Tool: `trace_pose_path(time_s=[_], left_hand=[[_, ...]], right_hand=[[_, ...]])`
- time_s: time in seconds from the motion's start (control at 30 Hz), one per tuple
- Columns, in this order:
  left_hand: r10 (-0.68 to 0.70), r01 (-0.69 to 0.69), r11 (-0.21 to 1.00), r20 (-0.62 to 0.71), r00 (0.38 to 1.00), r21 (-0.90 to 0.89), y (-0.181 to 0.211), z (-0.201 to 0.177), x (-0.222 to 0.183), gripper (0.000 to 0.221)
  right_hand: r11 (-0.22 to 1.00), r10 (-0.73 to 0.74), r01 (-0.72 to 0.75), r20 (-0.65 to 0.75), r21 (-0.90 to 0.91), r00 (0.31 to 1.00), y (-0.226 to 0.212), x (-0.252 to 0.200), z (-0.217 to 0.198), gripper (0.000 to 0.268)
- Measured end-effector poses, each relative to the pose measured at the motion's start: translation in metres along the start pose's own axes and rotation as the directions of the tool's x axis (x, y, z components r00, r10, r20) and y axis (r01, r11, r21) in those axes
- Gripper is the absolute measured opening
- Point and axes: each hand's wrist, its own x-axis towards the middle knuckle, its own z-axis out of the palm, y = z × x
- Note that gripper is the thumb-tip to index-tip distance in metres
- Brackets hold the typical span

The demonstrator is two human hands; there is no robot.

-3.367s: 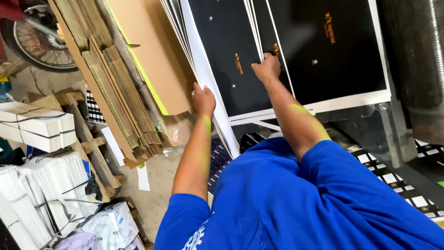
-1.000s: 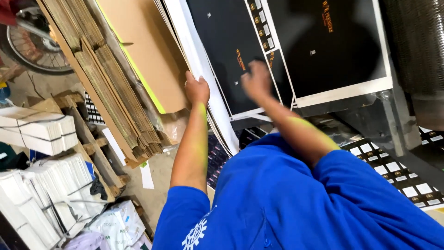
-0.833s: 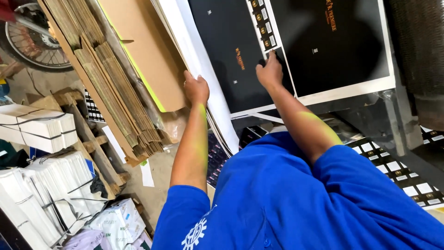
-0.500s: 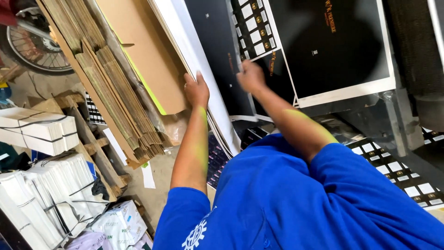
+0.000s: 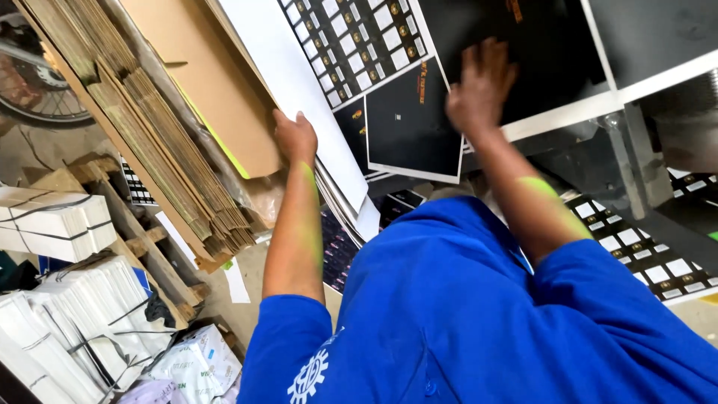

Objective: Organizing and feeding printed sheets into a processing machine.

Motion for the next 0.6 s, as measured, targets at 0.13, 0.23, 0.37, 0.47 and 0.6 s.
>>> trace_pose_path(time_s=[0.13,0.23,0.37,0.47,0.6], left_hand=[[-0.003,0.003,1.0,-0.034,0.999,-0.001,-0.002,0.007,0.004,0.049],[0.043,-0.042,0.999,-0.089,0.995,0.015,-0.01,0.019,0.013,0.045],[0.093,-0.091,0.996,-0.131,0.987,0.016,-0.018,0.037,0.023,0.049],[0.094,-0.092,0.995,-0.091,0.991,0.027,-0.008,0.029,0.013,0.034],[0.178,-0.174,0.984,-0.143,0.974,0.037,-0.031,0.041,0.033,0.042]], right_hand=[[0.988,0.148,-0.137,0.207,-0.066,0.967,0.034,-0.017,-0.003,0.08],[0.988,0.119,-0.09,0.254,-0.122,0.96,0.029,-0.033,0.022,0.086],[0.991,0.059,-0.012,0.361,-0.131,0.931,-0.004,-0.061,0.047,0.084],[0.999,-0.021,0.039,0.463,-0.028,0.886,-0.02,-0.091,0.052,0.083],[0.956,-0.028,-0.058,0.288,0.287,0.957,-0.026,-0.088,-0.028,0.061]])
